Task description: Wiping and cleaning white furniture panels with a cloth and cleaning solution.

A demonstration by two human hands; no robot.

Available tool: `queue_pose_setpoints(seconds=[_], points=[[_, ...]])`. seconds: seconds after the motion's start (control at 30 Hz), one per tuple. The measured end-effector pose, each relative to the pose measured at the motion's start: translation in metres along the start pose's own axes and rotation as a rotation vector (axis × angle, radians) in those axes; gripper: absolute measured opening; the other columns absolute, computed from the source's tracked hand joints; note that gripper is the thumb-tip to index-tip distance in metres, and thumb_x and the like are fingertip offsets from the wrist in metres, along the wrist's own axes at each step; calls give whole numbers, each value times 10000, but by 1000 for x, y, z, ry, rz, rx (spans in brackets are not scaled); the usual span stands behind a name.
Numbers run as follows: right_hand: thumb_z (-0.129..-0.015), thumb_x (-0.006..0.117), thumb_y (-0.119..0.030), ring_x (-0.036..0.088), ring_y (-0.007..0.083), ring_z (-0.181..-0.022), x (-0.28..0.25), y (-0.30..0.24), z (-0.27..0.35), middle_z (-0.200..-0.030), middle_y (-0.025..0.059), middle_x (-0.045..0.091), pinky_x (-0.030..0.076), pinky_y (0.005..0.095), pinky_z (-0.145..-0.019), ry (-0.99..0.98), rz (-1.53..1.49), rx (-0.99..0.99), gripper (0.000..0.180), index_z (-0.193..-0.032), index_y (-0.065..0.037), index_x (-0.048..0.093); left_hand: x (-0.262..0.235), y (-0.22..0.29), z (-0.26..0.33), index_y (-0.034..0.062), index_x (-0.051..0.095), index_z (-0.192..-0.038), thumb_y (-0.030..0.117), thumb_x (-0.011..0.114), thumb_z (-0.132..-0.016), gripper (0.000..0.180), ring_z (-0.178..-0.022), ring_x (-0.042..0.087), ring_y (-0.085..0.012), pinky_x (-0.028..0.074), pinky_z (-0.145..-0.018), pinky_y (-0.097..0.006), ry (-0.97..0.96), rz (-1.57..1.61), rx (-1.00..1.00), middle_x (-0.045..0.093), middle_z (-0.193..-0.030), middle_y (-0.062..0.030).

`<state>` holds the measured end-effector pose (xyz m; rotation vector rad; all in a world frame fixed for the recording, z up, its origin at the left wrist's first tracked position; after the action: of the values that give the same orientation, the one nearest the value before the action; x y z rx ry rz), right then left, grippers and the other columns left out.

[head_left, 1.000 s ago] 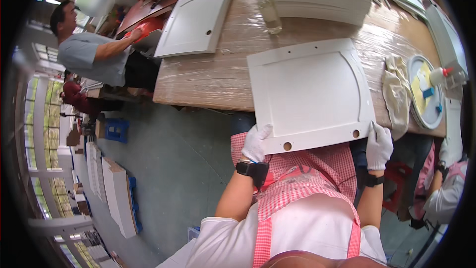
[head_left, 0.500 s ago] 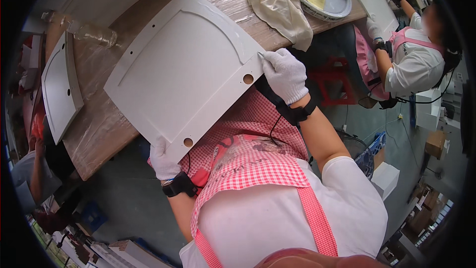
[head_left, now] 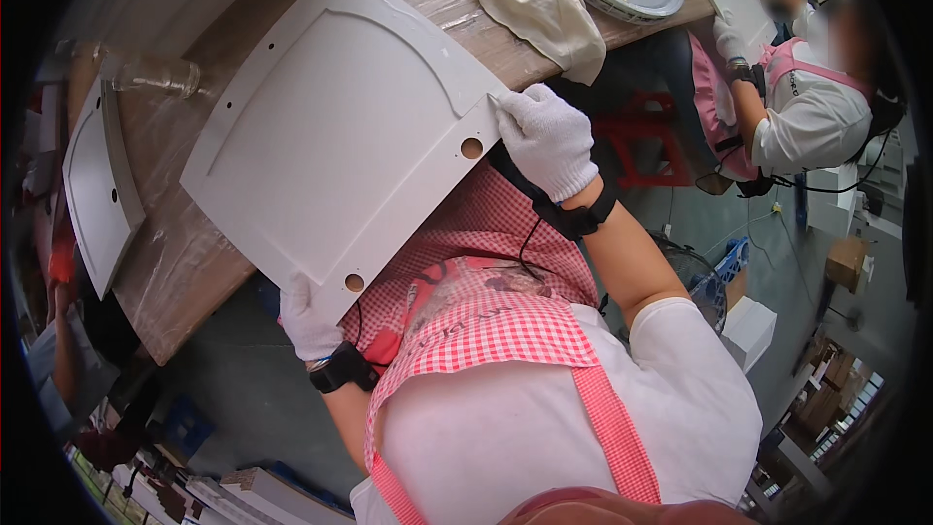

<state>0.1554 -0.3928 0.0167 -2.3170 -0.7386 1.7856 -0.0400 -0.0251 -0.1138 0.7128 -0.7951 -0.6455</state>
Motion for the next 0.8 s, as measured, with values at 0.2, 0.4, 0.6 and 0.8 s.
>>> queue_pose_setpoints(seconds=[0.2, 0.4, 0.6, 0.8], points=[[-851, 716, -130, 669, 299, -709, 0, 6, -1, -815, 91, 655, 539, 383, -615, -6, -18, 27, 202, -1048, -145, 755, -9, -4, -2, -38, 462, -1448, 231, 485, -1086, 451, -1255, 613, -332, 517, -1054, -468, 11, 15, -16, 589, -1406, -183], [-849, 720, -134, 671, 301, -712, 0, 3, 3, -820, 92, 658, 542, 378, -619, 2, -50, 19, 189, -1034, -142, 759, 0, -2, 3, -23, 476, -1450, 209, 511, -1078, 440, -1228, 634, -312, 537, -1030, -444, 34, 33, -31, 600, -1389, -170], [-847, 725, -132, 666, 302, -708, 0, 3, 2, -811, 97, 651, 538, 378, -616, 10, -51, 12, 187, -1032, -131, 756, 6, 0, 1, -18, 440, -1469, 219, 499, -1082, 458, -1277, 597, -333, 510, -1068, -476, -20, 57, -39, 571, -1427, -176], [-849, 727, -133, 664, 306, -705, 0, 5, 2, -802, 99, 643, 537, 380, -614, 37, -85, 7, 179, -1026, -127, 755, -6, -2, 1, -22, 467, -1458, 203, 502, -1079, 442, -1245, 620, -297, 512, -1057, -429, 68, 10, -31, 592, -1403, -159]])
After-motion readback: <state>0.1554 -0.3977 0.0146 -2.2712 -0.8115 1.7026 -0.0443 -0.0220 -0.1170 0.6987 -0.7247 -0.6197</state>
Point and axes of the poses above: each hand's wrist, its own z-axis away from the middle knuckle, its own x-axis out of the palm, y = z × x, the point moved 9 cm from there along -z, towards the middle knuckle
